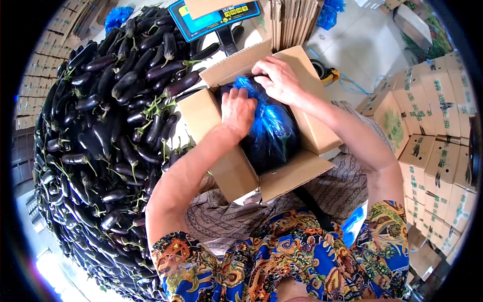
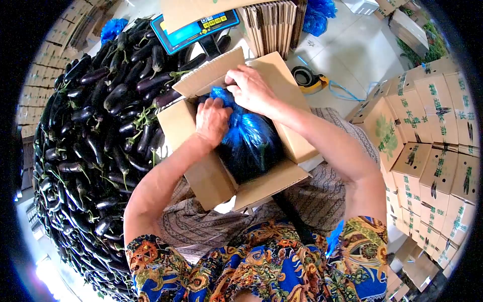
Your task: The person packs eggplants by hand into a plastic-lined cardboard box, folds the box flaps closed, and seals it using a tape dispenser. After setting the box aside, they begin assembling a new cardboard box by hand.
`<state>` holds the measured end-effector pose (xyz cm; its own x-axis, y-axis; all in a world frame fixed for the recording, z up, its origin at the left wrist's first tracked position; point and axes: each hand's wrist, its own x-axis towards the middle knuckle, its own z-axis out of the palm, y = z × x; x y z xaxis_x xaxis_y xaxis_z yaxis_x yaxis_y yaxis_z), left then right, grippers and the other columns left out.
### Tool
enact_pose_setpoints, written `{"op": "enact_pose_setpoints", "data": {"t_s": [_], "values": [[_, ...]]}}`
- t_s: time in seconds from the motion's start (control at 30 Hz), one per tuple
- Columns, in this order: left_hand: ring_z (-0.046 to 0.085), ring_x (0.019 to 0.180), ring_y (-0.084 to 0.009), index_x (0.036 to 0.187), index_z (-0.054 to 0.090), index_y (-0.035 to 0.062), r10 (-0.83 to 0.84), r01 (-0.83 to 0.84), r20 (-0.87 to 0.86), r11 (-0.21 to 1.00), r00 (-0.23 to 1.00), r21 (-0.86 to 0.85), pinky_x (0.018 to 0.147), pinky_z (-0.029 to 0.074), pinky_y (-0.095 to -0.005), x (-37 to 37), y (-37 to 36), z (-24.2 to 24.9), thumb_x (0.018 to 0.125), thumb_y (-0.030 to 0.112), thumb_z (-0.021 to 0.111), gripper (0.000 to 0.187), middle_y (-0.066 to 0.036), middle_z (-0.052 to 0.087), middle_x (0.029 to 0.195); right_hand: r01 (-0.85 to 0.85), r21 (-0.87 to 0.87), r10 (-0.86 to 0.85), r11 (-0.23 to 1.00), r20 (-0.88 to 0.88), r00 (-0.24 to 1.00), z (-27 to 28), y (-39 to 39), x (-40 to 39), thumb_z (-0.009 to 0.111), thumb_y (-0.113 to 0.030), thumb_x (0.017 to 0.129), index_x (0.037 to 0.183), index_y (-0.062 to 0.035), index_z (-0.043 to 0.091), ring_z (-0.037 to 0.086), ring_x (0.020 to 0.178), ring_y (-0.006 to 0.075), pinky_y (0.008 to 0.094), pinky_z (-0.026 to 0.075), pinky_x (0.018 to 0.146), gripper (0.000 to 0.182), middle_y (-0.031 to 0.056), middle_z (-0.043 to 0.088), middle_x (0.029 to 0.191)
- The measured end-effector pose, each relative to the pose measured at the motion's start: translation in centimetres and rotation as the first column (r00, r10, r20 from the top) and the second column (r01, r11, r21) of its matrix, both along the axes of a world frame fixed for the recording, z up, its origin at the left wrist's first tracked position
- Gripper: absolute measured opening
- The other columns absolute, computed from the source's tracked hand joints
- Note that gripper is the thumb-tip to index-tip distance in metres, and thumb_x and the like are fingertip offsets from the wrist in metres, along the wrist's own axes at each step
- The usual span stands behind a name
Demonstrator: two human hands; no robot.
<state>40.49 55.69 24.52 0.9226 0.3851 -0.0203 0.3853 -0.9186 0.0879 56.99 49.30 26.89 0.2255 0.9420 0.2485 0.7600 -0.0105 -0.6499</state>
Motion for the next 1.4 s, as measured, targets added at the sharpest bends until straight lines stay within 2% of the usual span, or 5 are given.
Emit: {"op": "enact_pose_setpoints", "data": {"t_s": [0.23,0.57,1.0,1.17,1.4], "values": [[0.049,0.117,-0.0290,0.104,0.072,0.0200,-0.113,0.048,-0.401,0.985,0.909,-0.168,0.098,0.034,-0.0538,1.9,5.0,-0.4,0.078,0.026,0.057,0.031,-0.006,0.065,0.113,-0.343,-0.223,0.409,0.912,0.445,0.797,-2.9,-6.0,-4.0,0.056,-0.016,0.086,0.123,0.0003,0.058,0.047,0.125,0.0281,0.0427,0.032,0.105,0.041,0.0152,0.056,0.129],[0.063,0.086,-0.0424,0.128,0.054,0.0078,-0.139,0.101,0.530,0.990,0.836,0.100,0.075,0.052,-0.0460,0.3,5.5,9.4,0.080,0.001,0.058,0.049,-0.022,0.064,0.105,-0.296,-0.653,0.682,0.697,0.477,0.554,-4.8,-0.3,-5.4,0.059,-0.020,0.069,0.075,-0.0035,0.072,0.050,0.114,0.0268,0.0435,0.025,0.110,0.021,0.0120,0.068,0.087],[0.042,0.132,-0.0379,0.128,0.059,0.0088,-0.302,0.359,0.223,0.885,0.927,-0.297,0.108,0.039,-0.0436,-2.1,5.3,3.7,0.091,0.018,0.059,0.038,-0.021,0.048,0.140,-0.254,-0.682,0.434,0.686,0.104,0.895,-1.6,-1.4,-4.7,0.050,-0.015,0.083,0.112,0.0023,0.060,0.052,0.118,0.0320,0.0475,0.033,0.104,0.035,0.0184,0.060,0.119],[0.045,0.130,-0.0358,0.128,0.056,0.0082,-0.209,0.324,0.363,0.901,0.908,-0.290,0.104,0.041,-0.0474,-3.1,4.7,2.0,0.084,0.009,0.061,0.044,-0.016,0.048,0.140,-0.192,-0.306,0.343,0.933,0.586,0.734,-3.4,-4.4,-5.5,0.057,-0.016,0.083,0.118,0.0063,0.056,0.046,0.123,0.0361,0.0449,0.033,0.107,0.042,0.0207,0.054,0.125],[0.043,0.131,-0.0302,0.130,0.055,0.0134,-0.223,0.255,0.219,0.958,0.950,-0.133,0.098,0.041,-0.0541,-2.9,3.9,2.5,0.079,0.005,0.062,0.052,-0.008,0.046,0.143,-0.695,-0.603,0.622,0.392,-0.383,0.683,8.9,-13.3,-3.1,0.064,-0.031,0.085,0.120,0.0006,0.054,0.059,0.104,0.0376,0.0459,0.049,0.088,0.048,0.0214,0.059,0.115]]}}
